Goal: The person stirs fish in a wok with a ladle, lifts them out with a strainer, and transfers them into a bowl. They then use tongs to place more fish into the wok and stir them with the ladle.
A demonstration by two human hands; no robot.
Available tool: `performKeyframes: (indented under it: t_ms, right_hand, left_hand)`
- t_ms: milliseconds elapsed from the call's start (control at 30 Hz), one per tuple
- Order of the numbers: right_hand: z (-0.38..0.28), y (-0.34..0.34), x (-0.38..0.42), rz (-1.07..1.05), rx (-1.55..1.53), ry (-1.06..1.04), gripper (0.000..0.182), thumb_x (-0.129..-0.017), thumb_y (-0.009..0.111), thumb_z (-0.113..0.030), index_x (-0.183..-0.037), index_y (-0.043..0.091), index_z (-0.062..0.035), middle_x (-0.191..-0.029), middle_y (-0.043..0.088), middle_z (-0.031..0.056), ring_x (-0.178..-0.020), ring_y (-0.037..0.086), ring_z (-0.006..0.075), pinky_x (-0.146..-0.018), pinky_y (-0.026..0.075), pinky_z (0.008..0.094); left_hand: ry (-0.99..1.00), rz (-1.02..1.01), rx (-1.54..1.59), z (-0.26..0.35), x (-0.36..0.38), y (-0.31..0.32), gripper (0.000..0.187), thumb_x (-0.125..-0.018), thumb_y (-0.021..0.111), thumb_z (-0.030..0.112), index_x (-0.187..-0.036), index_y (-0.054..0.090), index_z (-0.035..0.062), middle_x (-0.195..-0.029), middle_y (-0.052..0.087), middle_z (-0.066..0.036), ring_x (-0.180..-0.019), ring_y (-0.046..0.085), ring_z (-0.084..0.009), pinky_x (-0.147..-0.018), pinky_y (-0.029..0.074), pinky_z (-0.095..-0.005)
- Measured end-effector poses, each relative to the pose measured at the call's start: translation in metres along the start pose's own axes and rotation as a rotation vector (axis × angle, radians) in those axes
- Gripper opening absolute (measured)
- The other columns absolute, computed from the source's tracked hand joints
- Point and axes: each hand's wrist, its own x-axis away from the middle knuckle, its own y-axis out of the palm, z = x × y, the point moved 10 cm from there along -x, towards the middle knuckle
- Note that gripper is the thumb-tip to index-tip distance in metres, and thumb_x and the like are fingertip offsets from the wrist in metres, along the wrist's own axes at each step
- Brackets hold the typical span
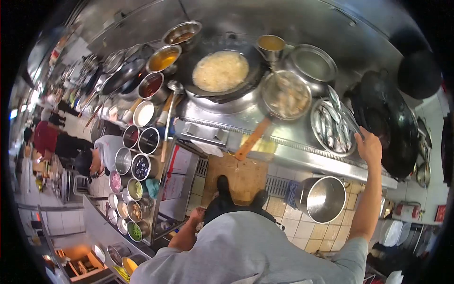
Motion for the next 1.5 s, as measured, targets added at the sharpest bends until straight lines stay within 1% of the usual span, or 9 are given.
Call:
performKeyframes:
  t_ms: [233,467,767,1000,1100,1267,1300,1400,1500]
  right_hand:
    - [-0.219,-0.025,-0.063,0.081,-0.011,-0.473,0.038,-0.089,0.064,-0.032,-0.12,0.067,-0.01,-0.093,0.07,0.0195,-0.09,0.065,0.0385,-0.079,0.051,0.0476]
    - [-0.433,0.045,-0.116,-0.119,0.142,-0.814,0.03,-0.09,0.062,-0.032,-0.111,0.069,-0.0116,-0.091,0.07,0.0168,-0.09,0.067,0.0364,-0.078,0.052,0.0489]
    - [-0.512,0.125,-0.144,-0.264,0.427,-0.967,0.03,-0.092,0.061,-0.034,-0.105,0.07,-0.009,-0.093,0.071,0.0147,-0.093,0.068,0.034,-0.08,0.053,0.0472]
    - [-0.478,0.103,-0.153,-0.131,0.395,-0.859,0.039,-0.09,0.062,-0.036,-0.117,0.066,-0.008,-0.098,0.071,0.0142,-0.096,0.067,0.0331,-0.082,0.054,0.0459]
    - [-0.423,0.067,-0.151,-0.038,0.357,-0.814,0.042,-0.091,0.06,-0.036,-0.123,0.062,-0.0089,-0.1,0.07,0.014,-0.096,0.067,0.0322,-0.079,0.054,0.0459]
    - [-0.253,-0.012,-0.121,0.074,0.308,-0.528,0.04,-0.092,0.058,-0.037,-0.121,0.063,-0.0088,-0.093,0.07,0.0152,-0.09,0.068,0.0336,-0.077,0.054,0.0465]
    - [-0.207,-0.022,-0.116,0.133,0.279,-0.447,0.038,-0.092,0.058,-0.036,-0.116,0.065,-0.0076,-0.092,0.071,0.0159,-0.091,0.068,0.0345,-0.079,0.054,0.0471]
    - [-0.072,-0.03,-0.096,-0.029,0.349,-0.149,0.036,-0.092,0.058,-0.036,-0.11,0.068,-0.0063,-0.095,0.071,0.0169,-0.094,0.068,0.0347,-0.081,0.054,0.0472]
    - [0.024,-0.009,-0.074,-0.104,0.346,0.011,0.036,-0.089,0.06,-0.035,-0.107,0.071,-0.0061,-0.104,0.071,0.0184,-0.1,0.068,0.0351,-0.087,0.054,0.0463]
  left_hand:
    - [0.015,-0.097,0.415,0.01,-0.035,-0.022,0.026,-0.092,0.056,0.028,-0.098,0.071,0.0071,-0.081,0.069,-0.009,-0.071,0.068,-0.0216,-0.062,0.056,-0.0358]
    - [-0.101,-0.155,1.103,-0.027,-0.053,-0.021,0.011,-0.09,0.057,0.018,-0.086,0.06,0.0079,-0.066,0.055,0.0,-0.056,0.055,-0.0134,-0.048,0.043,-0.0282]
    - [-0.346,-0.16,1.268,-0.108,-0.024,0.028,0.009,-0.089,0.055,0.013,-0.084,0.059,0.0074,-0.066,0.054,0.0,-0.056,0.054,-0.014,-0.046,0.039,-0.0305]
    - [-0.202,-0.318,1.289,-0.111,-0.031,0.079,0.012,-0.094,0.056,0.02,-0.088,0.059,0.0095,-0.069,0.056,-0.001,-0.058,0.056,-0.0154,-0.049,0.043,-0.0319]
    - [-0.252,-0.183,1.149,-0.077,-0.017,0.05,0.016,-0.097,0.055,0.027,-0.096,0.058,0.0112,-0.073,0.057,0.0,-0.062,0.057,-0.0144,-0.054,0.047,-0.0331]
    - [-0.076,-0.326,0.901,-0.041,-0.035,0.053,0.02,-0.097,0.059,0.028,-0.107,0.058,0.0101,-0.079,0.059,0.002,-0.07,0.059,-0.0139,-0.063,0.053,-0.0363]
    - [-0.148,-0.24,0.952,-0.035,-0.025,0.048,0.023,-0.097,0.06,0.029,-0.109,0.06,0.0103,-0.077,0.057,0.002,-0.069,0.059,-0.0126,-0.064,0.054,-0.0361]
    - [-0.099,-0.177,0.705,-0.012,-0.024,0.037,0.022,-0.096,0.061,0.029,-0.11,0.062,0.012,-0.075,0.057,0.002,-0.071,0.06,-0.0163,-0.066,0.054,-0.038]
    - [0.137,-0.102,0.378,-0.018,-0.052,0.046,0.026,-0.097,0.057,0.029,-0.114,0.066,0.0111,-0.09,0.068,-0.006,-0.086,0.066,-0.0236,-0.073,0.055,-0.0407]
